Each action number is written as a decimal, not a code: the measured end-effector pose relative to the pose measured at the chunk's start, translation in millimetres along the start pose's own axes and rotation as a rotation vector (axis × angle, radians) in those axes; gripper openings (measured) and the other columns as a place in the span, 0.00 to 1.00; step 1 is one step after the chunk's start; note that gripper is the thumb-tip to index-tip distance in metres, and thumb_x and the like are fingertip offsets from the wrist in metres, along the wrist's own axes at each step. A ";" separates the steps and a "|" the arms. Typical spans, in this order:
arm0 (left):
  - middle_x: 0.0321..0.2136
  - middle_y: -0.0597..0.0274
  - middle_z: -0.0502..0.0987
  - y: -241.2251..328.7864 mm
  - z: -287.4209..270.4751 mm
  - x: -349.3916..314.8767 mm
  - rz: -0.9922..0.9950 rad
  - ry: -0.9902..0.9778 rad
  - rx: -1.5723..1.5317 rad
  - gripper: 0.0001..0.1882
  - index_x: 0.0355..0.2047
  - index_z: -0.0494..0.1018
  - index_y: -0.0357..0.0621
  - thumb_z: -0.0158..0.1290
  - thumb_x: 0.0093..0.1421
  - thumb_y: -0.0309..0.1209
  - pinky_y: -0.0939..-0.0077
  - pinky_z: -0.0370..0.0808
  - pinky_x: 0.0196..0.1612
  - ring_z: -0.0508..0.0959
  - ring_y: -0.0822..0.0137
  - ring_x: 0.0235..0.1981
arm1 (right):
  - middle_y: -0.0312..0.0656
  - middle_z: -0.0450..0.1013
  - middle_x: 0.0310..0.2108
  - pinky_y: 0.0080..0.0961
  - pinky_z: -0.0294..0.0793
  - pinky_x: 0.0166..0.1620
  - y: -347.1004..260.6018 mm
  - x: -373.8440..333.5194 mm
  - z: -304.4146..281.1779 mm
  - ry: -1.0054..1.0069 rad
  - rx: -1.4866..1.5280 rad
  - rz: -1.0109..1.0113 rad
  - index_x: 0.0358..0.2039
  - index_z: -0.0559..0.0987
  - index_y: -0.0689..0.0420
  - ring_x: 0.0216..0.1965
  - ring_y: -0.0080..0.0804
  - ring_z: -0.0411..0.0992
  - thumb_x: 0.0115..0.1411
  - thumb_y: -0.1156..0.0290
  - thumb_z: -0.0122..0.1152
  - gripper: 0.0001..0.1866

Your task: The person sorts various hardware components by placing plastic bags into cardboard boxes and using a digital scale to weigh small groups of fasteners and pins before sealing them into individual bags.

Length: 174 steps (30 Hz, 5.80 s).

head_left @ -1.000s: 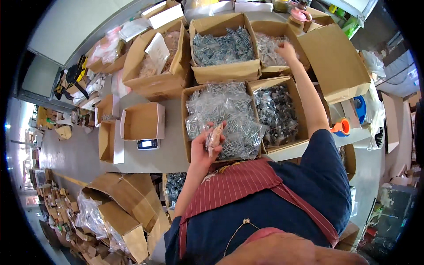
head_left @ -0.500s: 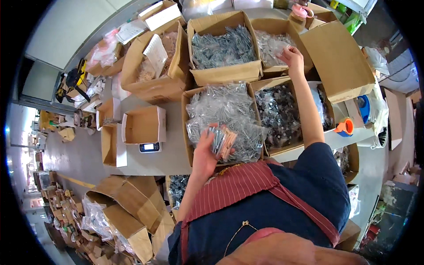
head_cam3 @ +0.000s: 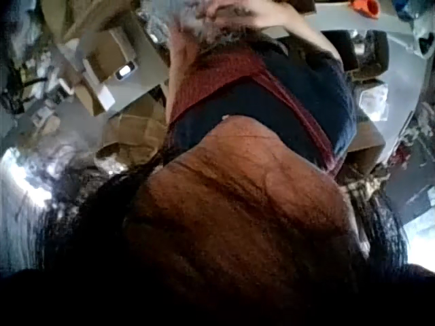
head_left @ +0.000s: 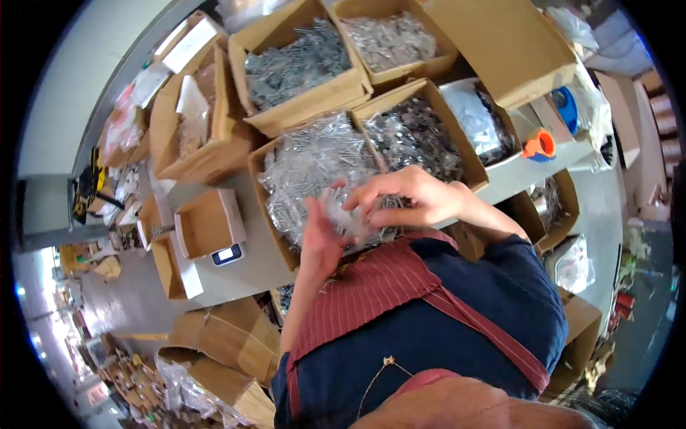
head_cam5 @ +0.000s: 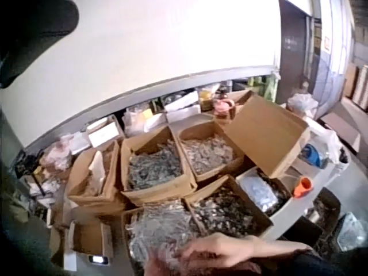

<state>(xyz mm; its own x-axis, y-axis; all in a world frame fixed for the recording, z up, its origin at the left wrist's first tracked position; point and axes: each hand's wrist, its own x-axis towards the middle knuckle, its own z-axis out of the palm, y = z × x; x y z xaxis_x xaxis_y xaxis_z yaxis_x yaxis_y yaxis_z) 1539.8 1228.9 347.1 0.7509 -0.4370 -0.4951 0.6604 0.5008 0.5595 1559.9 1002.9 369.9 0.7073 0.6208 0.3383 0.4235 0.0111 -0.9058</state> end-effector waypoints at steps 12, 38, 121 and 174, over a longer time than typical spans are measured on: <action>0.46 0.51 0.76 -9.3 -22.9 2.9 -0.053 -0.022 0.045 0.18 0.58 0.59 0.49 0.43 0.70 0.33 0.73 0.80 0.23 0.80 0.66 0.35 | 0.52 0.75 0.44 0.47 0.75 0.46 124.1 -216.0 -134.6 0.612 -1.166 1.440 0.47 0.75 0.52 0.46 0.54 0.75 0.54 0.73 0.57 0.18; 0.51 0.55 0.74 -21.9 -1.8 13.8 -0.047 -0.037 0.175 0.16 0.52 0.67 0.42 0.53 0.66 0.33 0.70 0.78 0.46 0.77 0.66 0.45 | 0.39 0.75 0.26 0.19 0.75 0.24 15.0 -67.3 -35.3 0.825 0.299 0.430 0.42 0.74 0.62 0.20 0.22 0.74 0.66 0.74 0.55 0.07; 0.33 0.61 0.78 -2.7 -77.5 -49.8 0.353 0.244 -0.085 0.10 0.40 0.75 0.36 0.57 0.60 0.29 0.74 0.77 0.28 0.79 0.69 0.30 | 0.38 0.74 0.41 0.23 0.68 0.51 26.4 46.9 50.3 0.565 0.284 0.284 0.38 0.76 0.62 0.42 0.23 0.70 0.65 0.75 0.54 0.05; 0.37 0.65 0.80 294.9 -172.7 -191.6 1.022 -0.485 0.600 0.21 0.48 0.75 0.39 0.51 0.67 0.45 0.77 0.76 0.44 0.80 0.72 0.34 | 0.34 0.77 0.35 0.16 0.69 0.43 97.1 -36.0 64.0 1.030 -0.350 0.548 0.39 0.80 0.62 0.36 0.19 0.72 0.64 0.73 0.59 0.07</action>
<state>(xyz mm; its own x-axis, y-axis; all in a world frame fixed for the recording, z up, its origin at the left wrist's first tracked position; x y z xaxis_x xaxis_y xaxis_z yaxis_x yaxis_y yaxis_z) 1590.1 1589.3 492.2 0.7560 -0.3451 0.5562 -0.4118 0.4098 0.8139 1539.3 1031.8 253.5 0.8910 -0.4378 0.1203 -0.0553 -0.3677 -0.9283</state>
